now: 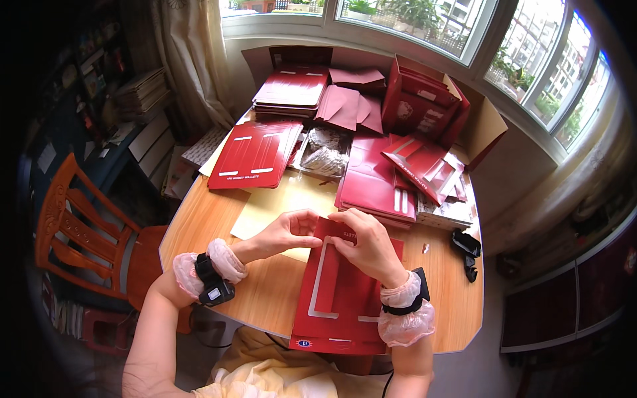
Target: Folding and assembling red paper money wallets at a table.
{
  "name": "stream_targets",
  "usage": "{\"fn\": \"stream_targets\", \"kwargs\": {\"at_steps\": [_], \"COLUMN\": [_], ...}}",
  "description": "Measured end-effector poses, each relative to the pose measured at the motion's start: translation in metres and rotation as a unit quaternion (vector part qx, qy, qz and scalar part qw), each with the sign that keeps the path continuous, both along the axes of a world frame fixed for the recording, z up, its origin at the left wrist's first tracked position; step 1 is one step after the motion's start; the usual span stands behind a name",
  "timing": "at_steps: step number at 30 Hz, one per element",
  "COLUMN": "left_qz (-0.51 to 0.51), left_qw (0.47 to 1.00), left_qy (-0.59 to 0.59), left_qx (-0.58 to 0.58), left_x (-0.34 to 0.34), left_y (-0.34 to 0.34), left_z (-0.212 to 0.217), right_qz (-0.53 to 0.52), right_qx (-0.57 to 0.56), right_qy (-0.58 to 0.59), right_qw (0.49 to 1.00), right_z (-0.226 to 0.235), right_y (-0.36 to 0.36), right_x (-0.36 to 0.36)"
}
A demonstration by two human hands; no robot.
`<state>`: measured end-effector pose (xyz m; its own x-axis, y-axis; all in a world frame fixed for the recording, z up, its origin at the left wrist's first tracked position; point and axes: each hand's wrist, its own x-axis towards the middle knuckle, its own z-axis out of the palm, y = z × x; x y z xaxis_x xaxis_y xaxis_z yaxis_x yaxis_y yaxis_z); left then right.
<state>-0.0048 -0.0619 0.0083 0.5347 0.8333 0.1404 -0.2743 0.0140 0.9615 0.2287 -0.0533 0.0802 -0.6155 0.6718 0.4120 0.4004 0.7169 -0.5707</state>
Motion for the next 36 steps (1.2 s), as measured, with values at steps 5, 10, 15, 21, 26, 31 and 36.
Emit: {"fn": "stream_targets", "kwargs": {"at_steps": [5,10,15,21,26,31,36], "left_qz": [0.014,0.015,-0.001,-0.001,0.02,0.046,0.048], "left_qw": [1.0,1.0,1.0,1.0,0.999,0.997,0.998], "left_qy": [-0.006,0.008,0.005,-0.002,-0.025,0.038,0.013], "left_qx": [-0.01,-0.012,-0.003,0.021,0.023,0.058,0.034], "left_x": [0.003,0.003,0.004,0.004,0.009,0.009,0.011], "left_y": [-0.001,-0.001,-0.001,-0.002,-0.007,-0.012,-0.01], "left_z": [-0.001,-0.004,-0.001,-0.002,0.001,0.007,0.002], "right_qz": [-0.018,-0.017,-0.011,-0.014,-0.021,-0.031,-0.035], "right_qx": [0.038,0.093,0.069,0.072,0.071,0.105,0.123], "right_qy": [-0.002,-0.022,-0.009,-0.042,-0.055,-0.063,-0.056], "right_qw": [0.999,0.995,0.998,0.996,0.996,0.992,0.99], "right_z": [0.002,0.007,0.006,0.007,0.006,0.008,0.007], "right_y": [-0.004,-0.005,-0.008,-0.009,-0.009,-0.009,-0.009], "right_x": [0.001,0.001,0.001,0.003,0.004,0.005,0.003]}}
